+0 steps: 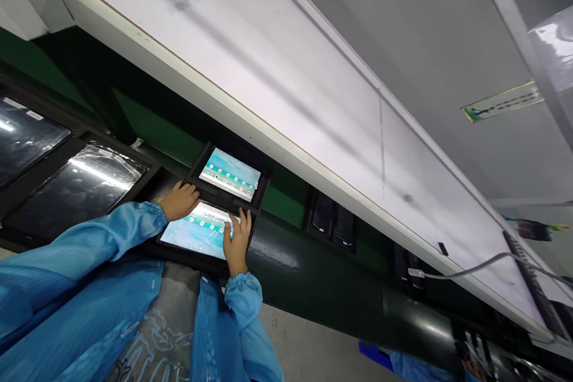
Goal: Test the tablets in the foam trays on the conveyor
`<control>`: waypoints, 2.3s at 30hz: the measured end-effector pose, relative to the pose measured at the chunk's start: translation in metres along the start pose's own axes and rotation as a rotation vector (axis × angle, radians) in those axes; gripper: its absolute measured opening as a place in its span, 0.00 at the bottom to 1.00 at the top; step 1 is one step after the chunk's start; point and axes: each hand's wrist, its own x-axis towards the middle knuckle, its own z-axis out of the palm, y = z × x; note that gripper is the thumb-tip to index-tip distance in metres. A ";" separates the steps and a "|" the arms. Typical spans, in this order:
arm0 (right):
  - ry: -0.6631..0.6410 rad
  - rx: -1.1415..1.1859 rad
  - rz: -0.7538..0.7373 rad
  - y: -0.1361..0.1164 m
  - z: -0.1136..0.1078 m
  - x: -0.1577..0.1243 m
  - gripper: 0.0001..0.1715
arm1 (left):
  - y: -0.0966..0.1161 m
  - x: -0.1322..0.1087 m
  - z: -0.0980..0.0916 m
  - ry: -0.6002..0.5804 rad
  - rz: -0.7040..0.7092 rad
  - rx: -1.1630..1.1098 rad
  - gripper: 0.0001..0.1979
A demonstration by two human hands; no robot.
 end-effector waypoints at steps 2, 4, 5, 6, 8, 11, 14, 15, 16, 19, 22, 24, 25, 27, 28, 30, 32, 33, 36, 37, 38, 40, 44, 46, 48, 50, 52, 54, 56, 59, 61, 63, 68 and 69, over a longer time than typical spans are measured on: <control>0.040 0.029 0.048 0.003 -0.004 -0.002 0.23 | 0.007 0.006 -0.004 0.013 -0.026 0.015 0.15; 0.080 0.058 0.091 0.006 -0.011 -0.005 0.23 | 0.016 0.008 -0.012 0.033 -0.029 0.007 0.17; 0.100 0.071 0.109 0.008 -0.015 -0.005 0.24 | 0.021 0.007 -0.018 0.045 -0.023 -0.004 0.19; 0.120 0.081 0.123 0.009 -0.020 -0.003 0.24 | 0.026 0.004 -0.025 0.058 -0.013 -0.019 0.20; 0.129 0.083 0.133 0.007 -0.032 0.008 0.25 | 0.035 -0.008 -0.040 0.079 0.005 -0.056 0.21; -0.005 0.028 0.057 -0.002 -0.045 0.045 0.26 | 0.045 -0.032 -0.060 0.096 0.011 -0.112 0.21; -0.244 -0.040 -0.101 -0.017 -0.041 0.094 0.25 | 0.051 -0.049 -0.071 0.098 -0.011 -0.171 0.22; -0.306 -0.057 -0.156 -0.022 -0.035 0.110 0.25 | 0.053 -0.053 -0.074 0.094 -0.017 -0.195 0.23; -0.354 -0.070 -0.213 -0.028 -0.027 0.124 0.24 | 0.055 -0.057 -0.076 0.088 -0.018 -0.222 0.23; -0.448 -0.128 -0.378 -0.039 0.001 0.155 0.22 | 0.062 -0.067 -0.080 0.074 -0.010 -0.287 0.21; -0.517 -0.206 -0.450 -0.036 0.019 0.172 0.20 | 0.066 -0.081 -0.083 0.053 -0.045 -0.401 0.18; -0.482 -0.237 -0.399 -0.025 0.019 0.182 0.20 | 0.068 -0.090 -0.084 0.032 -0.076 -0.500 0.17; -0.446 -0.246 -0.351 -0.017 0.017 0.186 0.20 | 0.068 -0.094 -0.085 0.028 -0.086 -0.539 0.16; -0.377 -0.258 -0.248 0.001 0.009 0.195 0.21 | 0.067 -0.100 -0.084 0.046 -0.098 -0.580 0.15; -0.354 -0.263 -0.203 0.010 0.004 0.199 0.22 | 0.067 -0.102 -0.083 0.061 -0.101 -0.593 0.14; -0.322 -0.271 -0.135 0.025 -0.002 0.204 0.24 | 0.065 -0.103 -0.082 0.075 -0.113 -0.614 0.14; -0.293 -0.267 -0.088 0.035 -0.005 0.204 0.25 | 0.063 -0.102 -0.080 0.077 -0.118 -0.625 0.14; -0.280 -0.260 -0.073 0.038 -0.006 0.204 0.25 | 0.062 -0.101 -0.079 0.077 -0.116 -0.626 0.14; -0.232 -0.227 -0.056 0.043 -0.007 0.198 0.25 | 0.059 -0.098 -0.079 0.070 -0.093 -0.614 0.14; -0.207 -0.214 -0.052 0.044 -0.009 0.195 0.26 | 0.058 -0.096 -0.079 0.061 -0.083 -0.610 0.14; -0.174 -0.201 -0.044 0.046 -0.012 0.192 0.27 | 0.056 -0.094 -0.079 0.049 -0.076 -0.607 0.15; -0.098 -0.177 -0.010 0.053 -0.019 0.183 0.29 | 0.052 -0.088 -0.078 0.032 -0.068 -0.595 0.16; -0.019 -0.143 0.068 0.070 -0.032 0.157 0.32 | 0.042 -0.067 -0.072 0.023 -0.116 -0.544 0.21; -0.042 -0.127 0.064 0.074 -0.034 0.143 0.30 | 0.038 -0.056 -0.068 0.025 -0.144 -0.525 0.23; -0.087 -0.108 0.035 0.074 -0.032 0.132 0.27 | 0.033 -0.046 -0.064 0.023 -0.156 -0.511 0.25; -0.134 -0.088 0.000 0.070 -0.027 0.128 0.25 | 0.029 -0.040 -0.059 0.021 -0.165 -0.490 0.25; -0.171 -0.068 -0.028 0.064 -0.019 0.131 0.25 | 0.024 -0.034 -0.052 0.024 -0.167 -0.461 0.27; -0.198 -0.050 -0.045 0.058 -0.012 0.139 0.24 | 0.018 -0.027 -0.043 0.027 -0.157 -0.429 0.28; -0.217 -0.033 -0.052 0.053 -0.005 0.149 0.23 | 0.010 -0.020 -0.034 0.028 -0.136 -0.398 0.29; -0.206 -0.006 -0.044 0.049 -0.004 0.155 0.23 | -0.002 -0.012 -0.028 0.044 -0.104 -0.356 0.29; -0.162 0.012 -0.023 0.047 -0.009 0.149 0.25 | -0.009 -0.015 -0.029 0.074 -0.091 -0.329 0.27; -0.109 0.031 0.009 0.046 -0.017 0.133 0.28 | -0.014 -0.027 -0.032 0.105 -0.070 -0.305 0.25; -0.077 0.142 0.028 0.046 -0.026 0.066 0.25 | -0.019 -0.093 -0.037 0.041 0.257 -0.259 0.15; -0.079 0.162 0.045 0.047 -0.025 0.052 0.25 | -0.021 -0.106 -0.037 0.009 0.353 -0.243 0.15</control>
